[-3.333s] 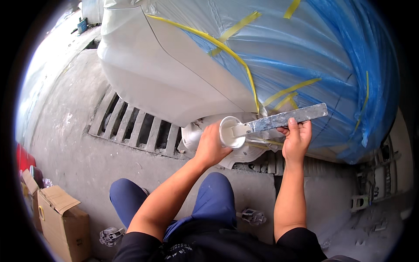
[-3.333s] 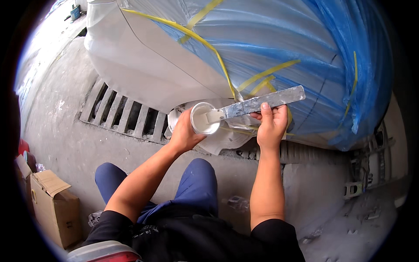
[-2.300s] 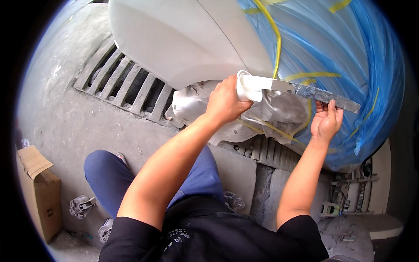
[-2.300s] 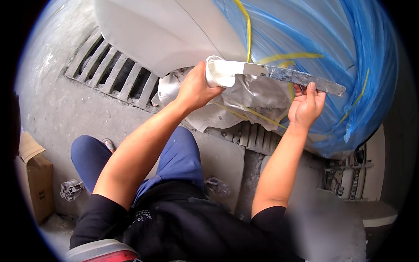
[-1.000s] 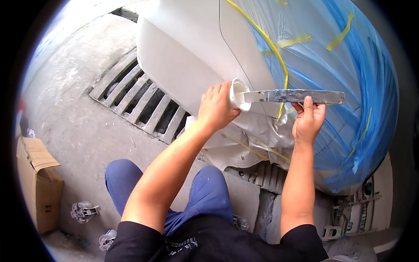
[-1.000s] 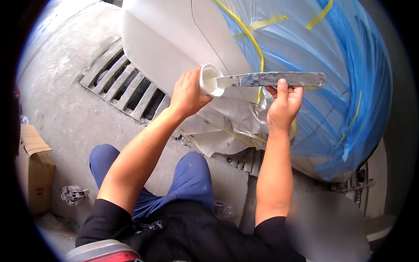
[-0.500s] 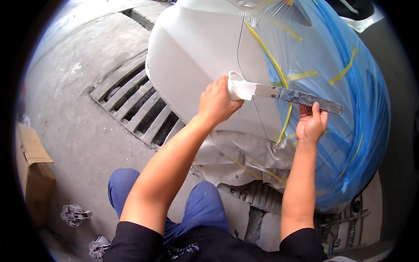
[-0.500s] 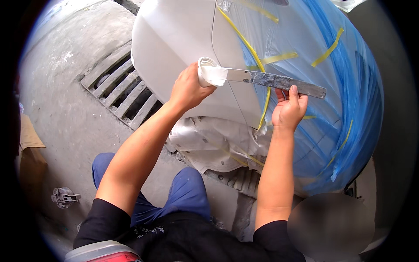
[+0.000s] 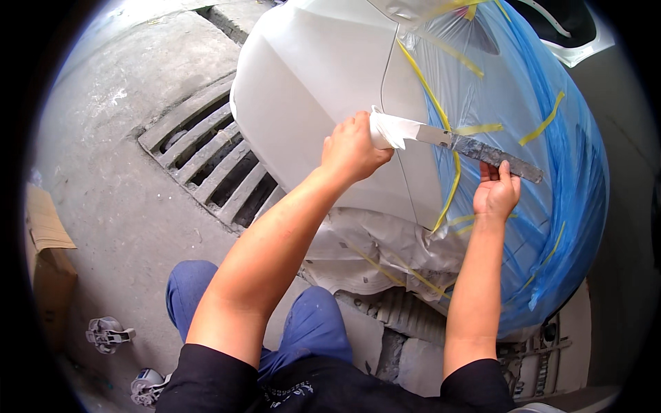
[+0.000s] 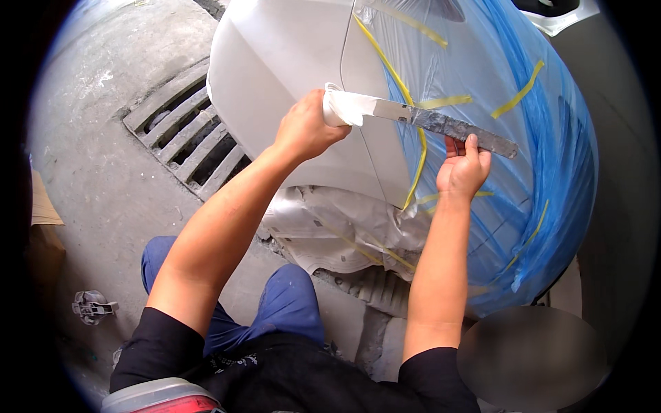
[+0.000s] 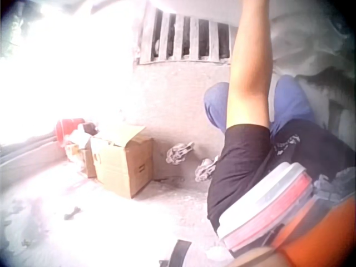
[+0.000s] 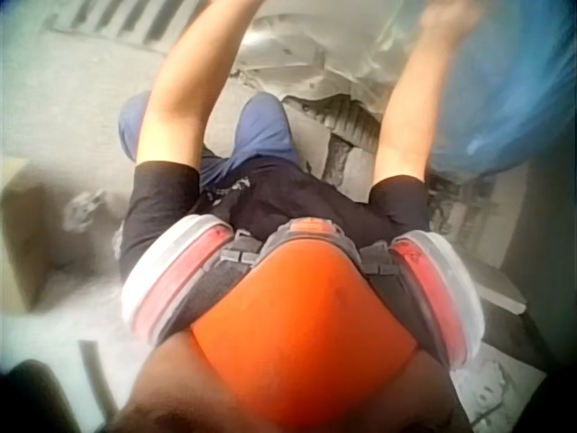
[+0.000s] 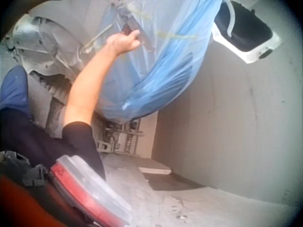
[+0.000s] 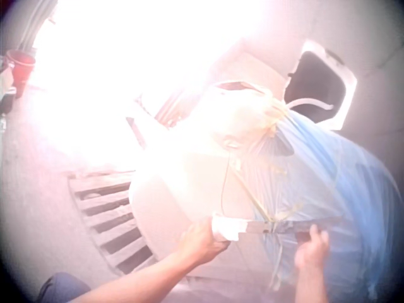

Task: The person applies white body filler to a car bumper using a metal spatula. They scoop the filler from a small white cup and spread it onto the bumper surface, which is partially covered with blue plastic sheeting and yellow tape. The person moves around the bumper to apply the filler to different areas.

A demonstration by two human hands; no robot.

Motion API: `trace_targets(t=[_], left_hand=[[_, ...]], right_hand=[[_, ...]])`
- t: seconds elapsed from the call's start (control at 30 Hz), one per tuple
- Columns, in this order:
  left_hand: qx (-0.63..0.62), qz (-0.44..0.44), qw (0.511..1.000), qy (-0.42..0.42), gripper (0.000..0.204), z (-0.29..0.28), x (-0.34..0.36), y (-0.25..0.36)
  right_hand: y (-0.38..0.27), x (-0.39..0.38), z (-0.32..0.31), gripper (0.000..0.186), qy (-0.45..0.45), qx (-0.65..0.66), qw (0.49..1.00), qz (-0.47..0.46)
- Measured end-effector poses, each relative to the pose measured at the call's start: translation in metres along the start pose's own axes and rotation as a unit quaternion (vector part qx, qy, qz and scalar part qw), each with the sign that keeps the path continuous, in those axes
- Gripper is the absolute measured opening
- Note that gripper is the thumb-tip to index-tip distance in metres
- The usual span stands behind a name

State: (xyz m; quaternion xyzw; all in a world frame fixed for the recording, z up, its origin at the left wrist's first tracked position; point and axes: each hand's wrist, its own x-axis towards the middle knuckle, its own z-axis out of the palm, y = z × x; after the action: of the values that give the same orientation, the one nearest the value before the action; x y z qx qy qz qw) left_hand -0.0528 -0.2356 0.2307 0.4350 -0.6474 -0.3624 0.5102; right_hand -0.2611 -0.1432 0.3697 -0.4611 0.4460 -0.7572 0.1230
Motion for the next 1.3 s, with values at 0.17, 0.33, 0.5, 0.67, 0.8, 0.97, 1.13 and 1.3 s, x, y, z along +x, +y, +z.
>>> trace_targets(t=[0.17,0.33,0.5,0.67,0.8,0.97,1.13,1.3], left_hand=[[-0.010,-0.004,1.000,-0.008,0.058,0.002,0.001,0.000],[-0.002,0.025,1.000,0.005,0.061,0.006,-0.001,-0.007],[-0.005,0.031,1.000,0.004,0.061,0.005,-0.007,-0.007],[-0.016,0.039,0.999,0.001,0.059,0.005,-0.032,-0.013],[-0.064,0.054,0.996,-0.029,0.054,0.000,-0.070,-0.008],[-0.128,0.042,0.986,-0.096,0.060,0.002,-0.107,-0.021],[-0.098,0.010,0.984,-0.149,0.067,0.016,-0.139,-0.047],[-0.148,0.010,0.975,-0.166,0.063,0.031,-0.162,-0.062]], right_hand=[[0.005,-0.001,-0.008,0.015,0.028,-0.002,1.000,0.014],[0.005,-0.008,-0.009,0.016,0.050,0.007,0.999,0.022],[0.002,-0.013,-0.014,0.016,0.037,0.002,0.999,0.014],[-0.013,-0.036,-0.012,0.019,-0.003,-0.011,1.000,-0.024],[-0.025,-0.070,-0.025,0.021,-0.079,-0.043,0.994,-0.067],[-0.030,-0.108,-0.043,0.025,-0.104,-0.074,0.989,-0.070],[-0.026,-0.135,-0.062,0.029,-0.093,-0.070,0.992,-0.046],[-0.016,-0.155,-0.082,0.029,-0.071,-0.095,0.993,-0.018]])
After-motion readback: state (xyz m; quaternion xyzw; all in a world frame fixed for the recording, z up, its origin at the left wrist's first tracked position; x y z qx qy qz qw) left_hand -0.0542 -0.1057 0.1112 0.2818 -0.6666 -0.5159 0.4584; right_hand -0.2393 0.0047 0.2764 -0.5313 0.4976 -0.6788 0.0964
